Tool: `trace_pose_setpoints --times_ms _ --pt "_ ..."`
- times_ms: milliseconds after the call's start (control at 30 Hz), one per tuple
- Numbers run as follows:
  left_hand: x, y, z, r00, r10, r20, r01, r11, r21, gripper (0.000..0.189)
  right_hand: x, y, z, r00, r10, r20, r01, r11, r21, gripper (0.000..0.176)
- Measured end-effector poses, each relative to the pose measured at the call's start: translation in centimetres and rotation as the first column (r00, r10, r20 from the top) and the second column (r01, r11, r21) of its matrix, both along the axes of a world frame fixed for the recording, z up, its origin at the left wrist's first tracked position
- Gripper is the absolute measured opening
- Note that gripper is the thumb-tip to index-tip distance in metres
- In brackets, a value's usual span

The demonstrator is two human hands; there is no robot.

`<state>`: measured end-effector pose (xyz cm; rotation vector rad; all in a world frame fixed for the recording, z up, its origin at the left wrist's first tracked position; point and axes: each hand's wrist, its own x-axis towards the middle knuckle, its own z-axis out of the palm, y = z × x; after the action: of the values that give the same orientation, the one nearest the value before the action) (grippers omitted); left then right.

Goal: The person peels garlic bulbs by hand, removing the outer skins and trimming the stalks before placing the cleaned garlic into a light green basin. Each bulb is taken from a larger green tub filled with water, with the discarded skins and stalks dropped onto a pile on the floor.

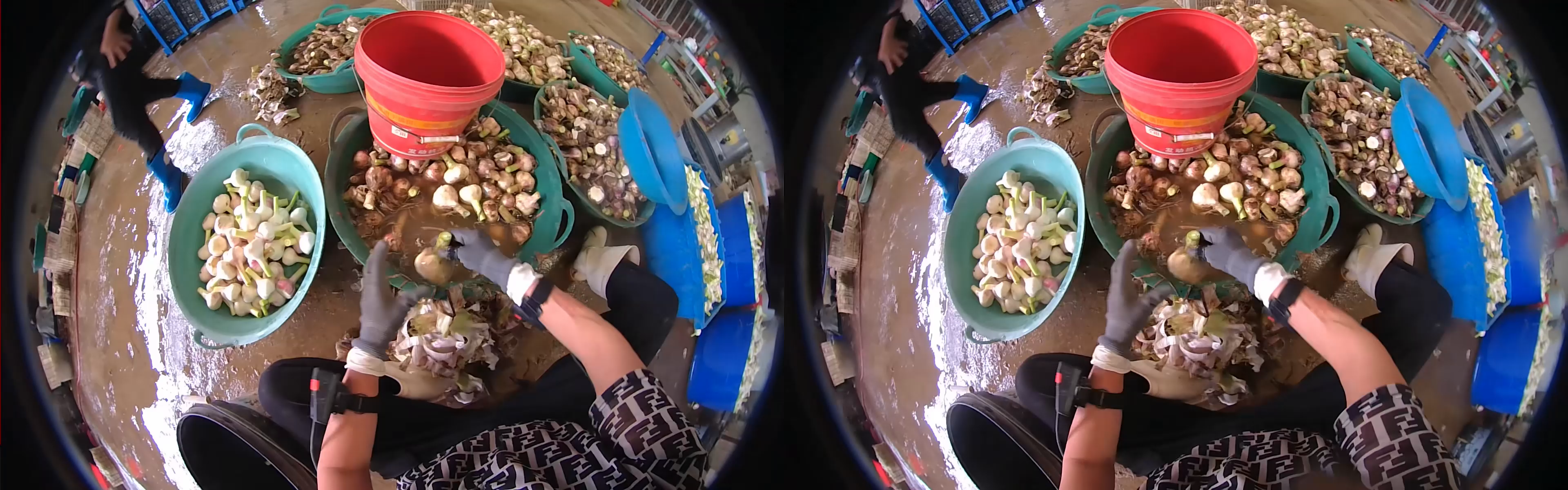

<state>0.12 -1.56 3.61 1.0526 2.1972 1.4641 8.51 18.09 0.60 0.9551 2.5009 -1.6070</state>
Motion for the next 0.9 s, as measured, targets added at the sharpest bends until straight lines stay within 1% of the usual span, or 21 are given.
trace_pose_setpoints --times_ms 33,67,100,167,233,267,300,400,467,533,567,600,633,667,700,733,767,800,833,867,900 --pt "0.7 0.7 0.1 0.989 -0.029 -0.143 0.038 0.997 0.060 0.092 0.5 -0.8 1.5 1.000 -0.001 0.005 0.001 1.000 0.003 0.030" --pt "1.2 1.2 0.0 0.993 -0.057 -0.101 0.063 0.996 0.059 0.092 1.0 -1.8 2.6 0.987 -0.110 -0.114 0.061 0.929 -0.365 0.029" --pt "1.5 1.4 -0.2 0.994 -0.086 -0.061 0.090 0.994 0.060 0.091 1.4 -2.5 3.1 0.949 -0.254 -0.185 0.061 0.727 -0.684 0.028" --pt "1.6 1.2 0.5 0.993 -0.083 -0.080 0.085 0.996 0.030 0.087 1.7 -3.2 0.5 0.946 -0.295 -0.136 0.132 0.731 -0.669 0.033" --pt "1.6 1.2 1.3 0.991 -0.081 -0.105 0.081 0.997 0.001 0.083 1.2 -4.5 1.2 0.978 -0.166 -0.125 0.130 0.957 -0.259 0.033" --pt "1.6 1.2 1.6 0.987 -0.091 -0.131 0.089 0.996 -0.021 0.082 1.2 -5.1 1.6 0.979 -0.203 -0.034 0.193 0.962 -0.191 0.033" --pt "1.7 1.1 1.8 0.983 -0.101 -0.154 0.096 0.994 -0.043 0.081 1.1 -5.2 1.8 0.978 -0.203 -0.035 0.193 0.962 -0.191 0.033" --pt "1.7 1.0 1.7 0.987 -0.081 -0.139 0.080 0.997 -0.009 0.079 1.1 -5.3 3.0 0.961 -0.262 -0.086 0.236 0.944 -0.232 0.030" --pt "1.5 0.8 2.1 0.988 -0.094 -0.120 0.094 0.996 -0.005 0.079 1.5 -4.8 4.4 0.963 -0.265 0.050 0.256 0.837 -0.484 0.026" --pt "1.2 0.6 2.3 0.989 -0.108 -0.103 0.109 0.994 0.002 0.078 1.8 -5.0 5.2 0.956 -0.292 0.030 0.258 0.789 -0.558 0.022" --pt "1.1 0.4 2.2 0.994 -0.109 0.015 0.108 0.990 0.087 0.076 1.9 -5.0 5.4 0.948 -0.319 0.013 0.256 0.735 -0.628 0.020" --pt "1.0 0.3 2.1 0.984 -0.119 0.131 0.096 0.981 0.171 0.074 2.0 -5.0 5.5 0.948 -0.319 0.012 0.256 0.736 -0.627 0.020" --pt "0.8 0.3 1.7 0.984 -0.120 0.128 0.097 0.980 0.171 0.074 2.1 -5.0 5.7 0.944 -0.330 0.017 0.249 0.677 -0.693 0.017" --pt "0.5 0.2 0.9 0.961 -0.109 0.254 0.048 0.970 0.236 0.071 2.1 -5.0 5.8 0.940 -0.340 0.023 0.240 0.613 -0.753 0.015" --pt "0.4 0.2 0.5 0.921 -0.105 0.376 -0.011 0.956 0.294 0.068 2.1 -4.8 5.5 0.941 -0.338 0.020 0.236 0.614 -0.753 0.015" --pt "0.5 0.2 0.1 0.814 -0.123 0.567 -0.068 0.951 0.303 0.053 2.2 -4.6 4.9 0.978 -0.206 0.027 0.192 0.847 -0.496 0.011" --pt "0.4 0.1 -0.3 0.815 -0.121 0.567 -0.069 0.951 0.302 0.053 2.2 -4.4 4.0 0.994 -0.080 0.079 0.094 0.978 -0.187 0.010" --pt "0.2 0.1 -0.2 0.567 -0.204 0.798 -0.179 0.915 0.361 0.049 2.3 -5.1 4.0 0.999 0.027 -0.023 -0.027 1.000 0.005 0.016" --pt "0.2 0.1 -0.2 0.255 -0.304 0.918 -0.303 0.876 0.374 0.048 2.4 -5.2 4.3 0.999 0.029 -0.021 -0.029 1.000 0.004 0.016" --pt "-0.3 -0.4 -0.4 0.094 -0.205 0.974 -0.259 0.940 0.223 0.050 2.7 -5.2 4.6 0.991 0.125 -0.056 -0.114 0.979 0.171 0.018" --pt "-0.1 -0.2 0.2 0.098 -0.206 0.974 -0.262 0.939 0.225 0.050 2.6 -5.2 5.3 0.971 0.226 -0.077 -0.188 0.923 0.337 0.019"
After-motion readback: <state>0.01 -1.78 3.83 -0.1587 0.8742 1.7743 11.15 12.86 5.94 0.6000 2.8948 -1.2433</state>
